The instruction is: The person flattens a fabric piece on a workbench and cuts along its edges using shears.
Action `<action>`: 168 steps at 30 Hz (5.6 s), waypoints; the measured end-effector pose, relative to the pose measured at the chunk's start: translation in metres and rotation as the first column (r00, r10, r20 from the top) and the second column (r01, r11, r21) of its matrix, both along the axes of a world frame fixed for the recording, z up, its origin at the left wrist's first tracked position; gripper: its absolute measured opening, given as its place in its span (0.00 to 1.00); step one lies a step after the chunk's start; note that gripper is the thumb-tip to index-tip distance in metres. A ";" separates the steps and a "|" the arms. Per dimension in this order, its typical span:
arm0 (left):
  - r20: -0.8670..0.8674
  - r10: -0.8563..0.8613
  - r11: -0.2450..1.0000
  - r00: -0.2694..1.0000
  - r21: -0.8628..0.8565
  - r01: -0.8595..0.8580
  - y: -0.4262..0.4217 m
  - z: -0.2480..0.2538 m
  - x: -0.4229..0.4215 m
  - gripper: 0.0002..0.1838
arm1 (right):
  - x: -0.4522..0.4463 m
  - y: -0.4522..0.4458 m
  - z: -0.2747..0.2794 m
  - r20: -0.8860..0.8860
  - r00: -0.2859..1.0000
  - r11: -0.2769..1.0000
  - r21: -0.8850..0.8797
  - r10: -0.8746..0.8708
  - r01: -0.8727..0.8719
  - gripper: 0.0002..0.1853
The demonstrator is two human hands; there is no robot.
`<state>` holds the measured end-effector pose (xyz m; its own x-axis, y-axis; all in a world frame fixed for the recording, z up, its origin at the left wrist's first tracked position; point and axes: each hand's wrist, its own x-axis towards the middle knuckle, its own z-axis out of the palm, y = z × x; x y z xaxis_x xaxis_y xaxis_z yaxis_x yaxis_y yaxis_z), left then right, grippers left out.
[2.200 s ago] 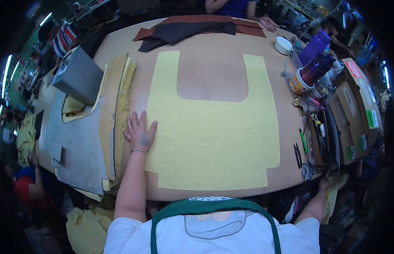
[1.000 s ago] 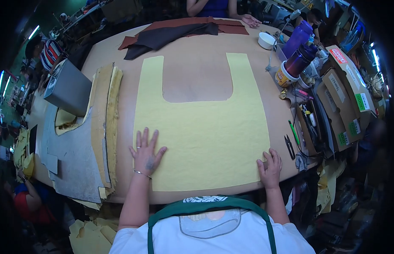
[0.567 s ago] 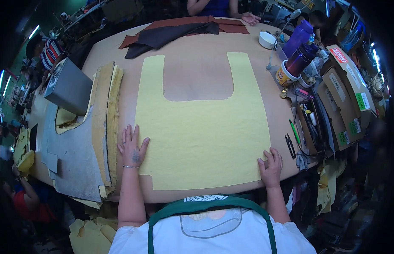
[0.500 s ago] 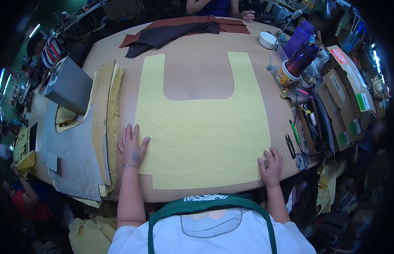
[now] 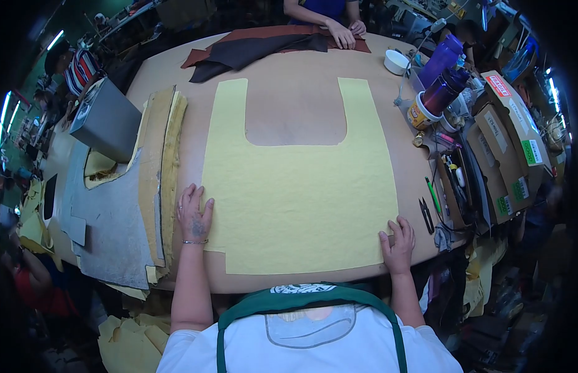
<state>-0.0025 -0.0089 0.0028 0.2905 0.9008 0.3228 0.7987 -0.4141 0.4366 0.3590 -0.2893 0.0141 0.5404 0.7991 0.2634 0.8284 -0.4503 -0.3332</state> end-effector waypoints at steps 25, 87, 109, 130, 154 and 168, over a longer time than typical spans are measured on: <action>-0.330 -0.576 0.813 0.748 -0.323 0.484 -0.108 0.040 0.083 0.32 | 0.068 -0.029 0.005 0.095 0.953 0.940 0.222 -0.286 0.260 0.13; -0.169 -0.172 0.985 0.971 -0.025 0.170 -0.051 0.017 -0.002 0.26 | 0.067 -0.035 -0.012 0.220 0.901 0.925 0.160 -0.373 0.344 0.08; -0.361 -0.340 0.923 0.868 -0.303 0.236 -0.079 0.027 0.056 0.32 | 0.066 -0.037 -0.013 0.227 0.913 0.934 0.193 -0.340 0.300 0.07; 0.060 -0.174 0.982 0.983 -0.063 0.178 -0.042 0.012 0.006 0.24 | 0.067 -0.037 -0.013 0.230 0.912 0.935 0.189 -0.340 0.301 0.06; -0.044 0.048 0.999 0.998 -0.013 -0.049 -0.046 0.000 -0.046 0.20 | 0.075 -0.038 -0.019 0.306 0.908 0.956 0.155 -0.286 0.249 0.10; -0.127 0.013 1.000 0.992 0.000 -0.013 -0.045 -0.008 -0.046 0.20 | 0.070 -0.045 -0.021 0.293 0.914 0.912 0.378 -0.281 0.159 0.09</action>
<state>-0.0488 -0.0534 -0.0049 0.3175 0.9050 0.2832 0.8528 -0.4031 0.3321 0.4287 -0.3338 -0.0068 0.5229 0.4980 0.6918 0.8097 -0.5437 -0.2206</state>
